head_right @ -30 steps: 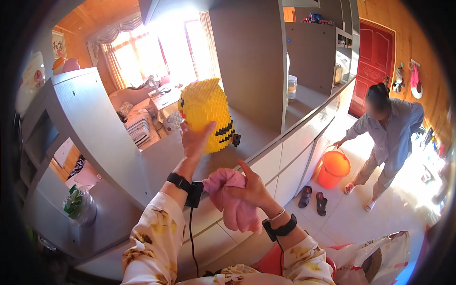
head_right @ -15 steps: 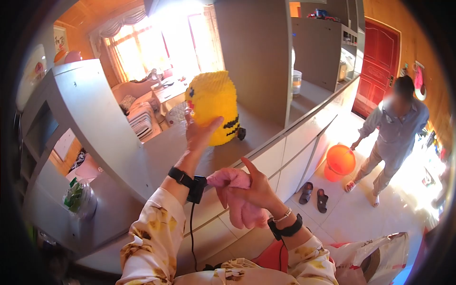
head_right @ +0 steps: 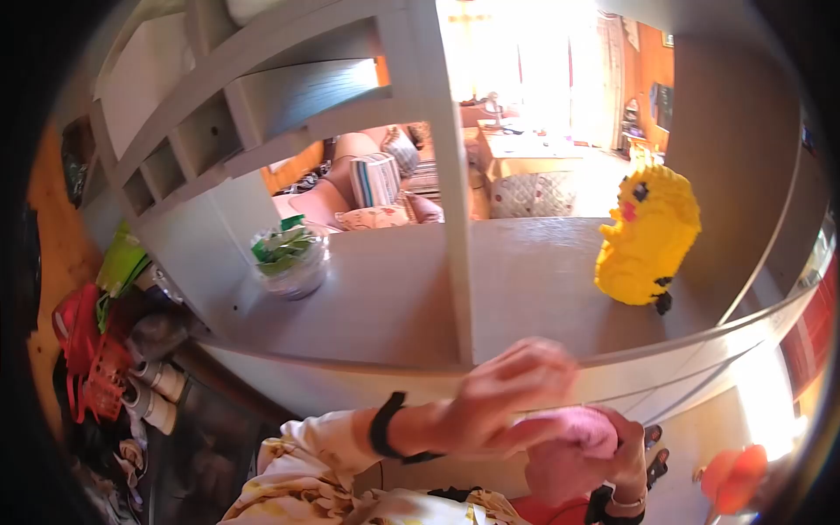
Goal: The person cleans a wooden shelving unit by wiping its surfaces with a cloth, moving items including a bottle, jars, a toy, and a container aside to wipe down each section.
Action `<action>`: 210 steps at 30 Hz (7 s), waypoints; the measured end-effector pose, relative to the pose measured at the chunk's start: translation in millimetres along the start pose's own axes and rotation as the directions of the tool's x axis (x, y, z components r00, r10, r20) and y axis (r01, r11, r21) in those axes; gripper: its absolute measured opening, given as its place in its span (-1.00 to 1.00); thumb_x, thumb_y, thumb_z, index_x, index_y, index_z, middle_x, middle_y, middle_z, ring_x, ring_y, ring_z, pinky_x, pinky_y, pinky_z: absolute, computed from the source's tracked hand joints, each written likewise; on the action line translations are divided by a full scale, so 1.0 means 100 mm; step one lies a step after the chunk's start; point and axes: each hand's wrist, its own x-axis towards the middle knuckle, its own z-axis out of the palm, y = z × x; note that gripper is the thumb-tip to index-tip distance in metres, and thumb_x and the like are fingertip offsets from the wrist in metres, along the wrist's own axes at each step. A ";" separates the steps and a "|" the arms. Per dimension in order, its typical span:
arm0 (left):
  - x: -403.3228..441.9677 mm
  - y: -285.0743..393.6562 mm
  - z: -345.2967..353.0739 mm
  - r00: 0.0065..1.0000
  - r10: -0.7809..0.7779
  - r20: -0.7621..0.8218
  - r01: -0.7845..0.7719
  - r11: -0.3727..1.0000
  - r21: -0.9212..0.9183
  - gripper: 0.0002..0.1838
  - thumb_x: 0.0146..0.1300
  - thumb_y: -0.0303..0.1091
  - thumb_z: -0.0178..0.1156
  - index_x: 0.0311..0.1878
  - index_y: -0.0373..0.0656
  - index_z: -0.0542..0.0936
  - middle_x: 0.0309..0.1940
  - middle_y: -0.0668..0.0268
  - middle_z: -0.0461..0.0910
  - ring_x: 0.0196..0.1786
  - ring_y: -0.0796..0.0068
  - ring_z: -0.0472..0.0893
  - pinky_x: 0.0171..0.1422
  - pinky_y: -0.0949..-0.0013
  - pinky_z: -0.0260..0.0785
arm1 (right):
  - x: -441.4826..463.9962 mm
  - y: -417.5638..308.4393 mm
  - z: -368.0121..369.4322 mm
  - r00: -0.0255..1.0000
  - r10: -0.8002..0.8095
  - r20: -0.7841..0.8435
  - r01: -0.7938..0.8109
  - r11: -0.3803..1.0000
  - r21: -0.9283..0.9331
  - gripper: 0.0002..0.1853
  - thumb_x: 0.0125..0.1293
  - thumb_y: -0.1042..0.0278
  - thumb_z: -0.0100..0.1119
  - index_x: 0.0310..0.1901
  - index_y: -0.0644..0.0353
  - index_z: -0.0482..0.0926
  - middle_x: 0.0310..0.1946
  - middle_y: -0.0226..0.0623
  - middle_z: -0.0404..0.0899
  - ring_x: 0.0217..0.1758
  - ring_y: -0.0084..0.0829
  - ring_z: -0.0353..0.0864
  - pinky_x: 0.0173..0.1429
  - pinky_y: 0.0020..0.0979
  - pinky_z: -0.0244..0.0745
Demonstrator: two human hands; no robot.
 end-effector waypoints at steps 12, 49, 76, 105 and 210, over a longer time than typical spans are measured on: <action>-1.91 -0.14 -3.32 0.083 -0.227 -0.970 0.809 0.584 -0.067 -0.50 0.40 -0.02 -0.02 0.12 -0.31 0.39 -0.12 0.21 0.45 -0.10 0.40 0.48 0.02 0.32 0.37 | -0.08 0.07 0.61 0.999 -0.020 -0.032 0.028 0.966 0.255 -0.29 -0.32 0.29 0.46 -0.03 0.46 0.54 -0.23 -0.07 0.66 -0.15 -0.34 0.65 0.01 -0.36 0.51; -1.70 -0.03 -3.51 0.218 -0.888 -0.404 0.596 0.449 -0.666 -0.57 0.36 -0.18 -0.08 0.18 -0.24 0.40 0.04 0.16 0.53 -0.02 0.24 0.60 0.02 0.08 0.48 | 1.79 -0.96 3.08 0.809 -0.023 0.587 -0.470 0.575 0.670 -0.68 0.07 0.46 0.13 -0.08 0.29 0.50 -0.18 -0.18 0.59 -0.14 -0.30 0.61 0.05 -0.29 0.54; -0.72 0.49 -0.22 0.538 -0.837 0.104 0.657 0.339 -0.673 -0.55 0.35 -0.30 0.13 0.22 -0.28 0.32 -0.10 0.41 0.48 -0.08 0.70 0.43 0.01 0.55 0.30 | -1.05 -0.78 0.40 0.955 0.181 -0.234 -0.001 0.795 0.607 -0.06 -0.34 0.40 0.20 0.26 0.53 0.23 -0.12 -0.03 0.59 -0.03 -0.23 0.60 0.17 -0.33 0.46; -0.22 -0.90 0.35 0.340 -0.799 -0.496 0.465 0.601 -0.650 -0.15 0.30 0.06 0.13 0.35 -0.49 0.11 0.20 -0.02 0.35 0.21 0.33 0.38 0.31 0.36 0.19 | 0.53 0.03 -0.33 0.959 0.277 -0.062 -0.199 0.810 0.551 -0.51 0.06 0.43 0.06 0.09 0.35 0.41 -0.08 -0.23 0.53 -0.03 -0.40 0.55 0.09 -0.42 0.49; -3.08 -0.04 -3.20 0.851 0.273 -0.450 0.338 0.372 0.865 -0.46 0.42 -0.21 -0.22 0.41 -0.12 0.08 0.16 -0.16 0.41 0.19 -0.14 0.47 0.23 -0.06 0.33 | 3.69 -0.67 4.76 0.892 -0.036 0.450 0.233 0.891 -0.390 -0.59 0.22 0.11 0.20 0.03 0.15 0.52 -0.12 -0.31 0.58 -0.09 -0.44 0.55 -0.09 -0.39 0.48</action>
